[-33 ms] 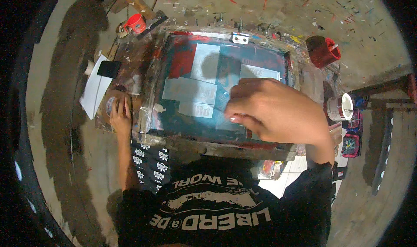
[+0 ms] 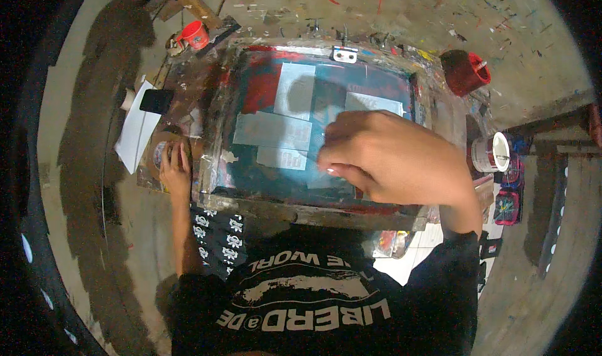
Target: The person prepares a screen printing frame by arranging paper stencils on the mesh surface. They then secure the stencils and the frame edges using strips of clear packing tape, smoothing them down to ensure adhesion.
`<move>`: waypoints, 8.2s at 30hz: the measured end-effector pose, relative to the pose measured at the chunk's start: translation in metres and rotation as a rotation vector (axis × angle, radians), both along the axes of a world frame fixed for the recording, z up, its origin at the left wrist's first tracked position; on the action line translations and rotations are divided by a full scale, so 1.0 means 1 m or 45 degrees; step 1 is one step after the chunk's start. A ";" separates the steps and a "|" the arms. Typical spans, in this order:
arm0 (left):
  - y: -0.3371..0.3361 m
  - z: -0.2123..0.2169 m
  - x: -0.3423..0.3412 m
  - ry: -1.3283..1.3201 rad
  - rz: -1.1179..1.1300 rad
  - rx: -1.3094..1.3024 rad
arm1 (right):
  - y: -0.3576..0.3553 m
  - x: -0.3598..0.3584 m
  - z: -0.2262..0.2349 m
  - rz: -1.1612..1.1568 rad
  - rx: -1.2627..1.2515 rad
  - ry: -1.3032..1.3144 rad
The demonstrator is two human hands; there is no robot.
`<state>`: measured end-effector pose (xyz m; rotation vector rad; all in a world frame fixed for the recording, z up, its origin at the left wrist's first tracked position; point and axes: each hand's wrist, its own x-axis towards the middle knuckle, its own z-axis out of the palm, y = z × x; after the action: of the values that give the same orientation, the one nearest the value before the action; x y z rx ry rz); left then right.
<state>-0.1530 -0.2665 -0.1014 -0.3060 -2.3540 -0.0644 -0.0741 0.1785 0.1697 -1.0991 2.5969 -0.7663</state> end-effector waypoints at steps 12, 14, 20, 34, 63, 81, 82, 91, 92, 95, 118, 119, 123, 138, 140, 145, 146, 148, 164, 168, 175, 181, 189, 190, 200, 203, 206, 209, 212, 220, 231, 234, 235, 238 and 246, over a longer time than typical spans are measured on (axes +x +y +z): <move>0.192 0.091 0.072 -1.583 -0.994 1.130 | 0.009 -0.117 -0.068 0.056 -0.148 -0.312; 0.193 0.056 0.080 -1.780 -0.800 1.444 | 0.017 -0.139 -0.104 0.009 -0.173 -0.418; 0.195 0.034 0.090 -1.936 -0.483 1.467 | 0.033 -0.184 -0.191 -0.090 -0.097 -0.699; 0.194 0.006 0.090 -2.013 -0.369 1.258 | 0.026 -0.206 -0.245 -0.032 0.125 -0.622; 0.211 0.021 0.092 -1.830 -0.141 0.865 | 0.032 -0.197 -0.268 -0.112 -0.045 -0.427; 0.191 0.045 0.094 -1.490 -0.148 0.289 | 0.011 -0.173 -0.264 -0.523 -0.214 0.203; 0.190 0.051 0.090 -1.492 -0.214 0.293 | 0.010 -0.166 -0.263 -0.544 -0.259 0.313; 0.192 0.033 0.128 -1.426 -1.050 0.239 | 0.021 -0.101 -0.255 -0.021 -0.023 0.396; 0.192 0.031 0.130 -1.398 -1.078 0.244 | 0.014 -0.106 -0.254 -0.086 -0.013 0.356; 0.190 0.043 0.128 -1.453 -1.006 0.118 | -0.046 -0.122 -0.237 -0.177 -0.054 0.222; 0.023 0.154 0.064 -1.318 -0.309 0.617 | -0.180 -0.130 -0.187 0.164 -0.789 -0.635; 0.034 0.172 0.071 -1.502 -0.278 0.795 | -0.163 -0.123 -0.175 0.156 -0.758 -0.686; 0.053 0.197 0.085 -1.906 -0.470 1.427 | -0.090 -0.117 -0.148 -0.036 -0.819 -0.927; 0.068 0.303 0.110 -0.609 -0.671 -0.194 | 0.124 0.045 -0.115 -0.806 -1.051 0.005; 0.066 0.318 0.117 -0.462 -0.903 -0.255 | 0.141 0.096 -0.125 -0.907 -1.221 0.248; 0.048 0.342 0.164 -0.280 -1.088 -0.297 | 0.178 0.161 -0.097 -0.492 -1.361 0.508; 0.046 0.346 0.166 -0.260 -1.088 -0.309 | 0.181 0.163 -0.094 -0.384 -1.356 0.524; 0.045 0.350 0.169 -0.223 -1.074 -0.319 | 0.185 0.167 -0.087 -0.155 -1.339 0.538; 0.014 0.180 0.085 -0.209 -0.438 0.079 | 0.038 0.040 -0.050 -0.502 -0.122 -0.131; -0.018 0.060 0.024 -0.151 -0.232 0.004 | 0.015 0.021 -0.014 -0.353 0.039 0.020; -0.002 0.020 0.031 -0.213 -0.023 0.158 | -0.009 0.016 0.019 -0.236 0.082 0.252; 0.095 0.089 0.073 -0.582 -0.643 1.132 | -0.037 -0.009 0.010 -0.053 -0.078 0.300; 0.183 0.100 0.077 -1.481 -1.301 1.608 | -0.035 -0.064 -0.019 0.058 -0.186 0.174; 0.181 0.099 0.078 -1.587 -1.293 1.746 | -0.034 -0.068 -0.021 0.044 -0.167 0.169; 0.186 0.086 0.072 -1.493 -1.381 1.865 | -0.025 -0.069 -0.010 -0.087 -0.113 0.059; 0.185 0.093 0.071 -1.278 -1.193 2.068 | -0.021 -0.069 -0.009 -0.098 -0.112 0.049; 0.182 0.112 0.069 -1.136 -1.123 1.916 | -0.018 -0.065 -0.007 -0.120 -0.104 0.032; 0.186 0.117 0.068 -1.105 -1.081 1.869 | -0.012 -0.067 -0.017 -0.040 -0.168 0.158; 0.186 0.120 0.069 -1.148 -0.938 1.894 | -0.012 -0.063 -0.017 -0.040 -0.184 0.148; 0.177 0.116 0.067 -1.312 -0.735 1.966 | -0.026 0.009 -0.050 -0.050 -0.133 0.513; 0.190 0.080 0.063 -1.184 -0.567 1.903 | -0.042 0.068 -0.074 0.123 0.237 0.934; 0.194 0.072 0.059 -1.125 -0.468 1.866 | -0.045 0.072 -0.078 0.106 0.227 0.952; 0.196 0.072 0.057 -1.112 -0.427 1.835 | -0.045 0.073 -0.081 0.107 0.225 0.955; 0.198 0.065 0.051 -1.078 -0.329 1.786 | -0.046 0.075 -0.084 0.117 0.204 0.962; 0.164 0.042 0.024 -1.224 -0.197 1.908 | -0.044 0.079 -0.058 0.064 0.013 0.804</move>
<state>-0.1289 -0.1022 -0.0590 0.3897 -2.3378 -2.2830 0.0044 0.1346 0.1116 -1.6068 3.0403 -0.4376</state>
